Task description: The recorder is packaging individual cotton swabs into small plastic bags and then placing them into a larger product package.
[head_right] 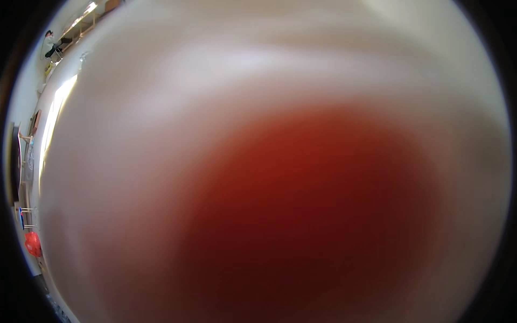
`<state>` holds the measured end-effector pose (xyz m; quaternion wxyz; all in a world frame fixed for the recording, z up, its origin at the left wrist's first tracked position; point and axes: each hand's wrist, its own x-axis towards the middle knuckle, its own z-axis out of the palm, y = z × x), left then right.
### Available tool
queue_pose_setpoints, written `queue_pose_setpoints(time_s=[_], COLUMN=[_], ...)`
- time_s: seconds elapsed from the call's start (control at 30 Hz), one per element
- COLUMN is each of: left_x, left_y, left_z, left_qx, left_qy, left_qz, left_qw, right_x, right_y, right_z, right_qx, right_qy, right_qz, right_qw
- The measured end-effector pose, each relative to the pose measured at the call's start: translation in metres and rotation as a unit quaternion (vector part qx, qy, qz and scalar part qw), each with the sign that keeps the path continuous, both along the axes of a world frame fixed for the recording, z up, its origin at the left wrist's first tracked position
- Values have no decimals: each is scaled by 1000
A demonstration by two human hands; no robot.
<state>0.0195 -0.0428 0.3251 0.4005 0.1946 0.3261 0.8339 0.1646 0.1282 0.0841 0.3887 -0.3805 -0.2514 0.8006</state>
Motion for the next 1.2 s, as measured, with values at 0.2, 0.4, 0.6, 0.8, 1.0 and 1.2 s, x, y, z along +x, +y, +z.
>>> queue_pose_setpoints(time_s=[0.2, 0.4, 0.6, 0.8, 1.0, 1.2], left_x=[-1, -3, 1, 4, 10, 17], left_y=[-7, -10, -5, -13, -11, -6], left_z=[0, 1, -12, -104, -126, -140], left_qx=[-6, -18, -111, -156, -142, -141], left_qy=[11, 17, 31, 13, -99, -108], left_qz=[14, 16, 21, 24, 6, 17], left_qw=[1000, 1000, 993, 987, 985, 984], right_x=[-1, -5, 8, -8, -14, -16], right_y=[2, 1, -4, -40, -71, -77], right_z=[-8, 11, 37, 70, 102, 104], right_qx=[-3, -22, -7, 79, 180, 405], right_qy=[-23, -19, -13, -15, -36, -65], right_qz=[-11, -20, -17, 85, 127, 137], right_qw=[1000, 999, 1000, 993, 975, 902])
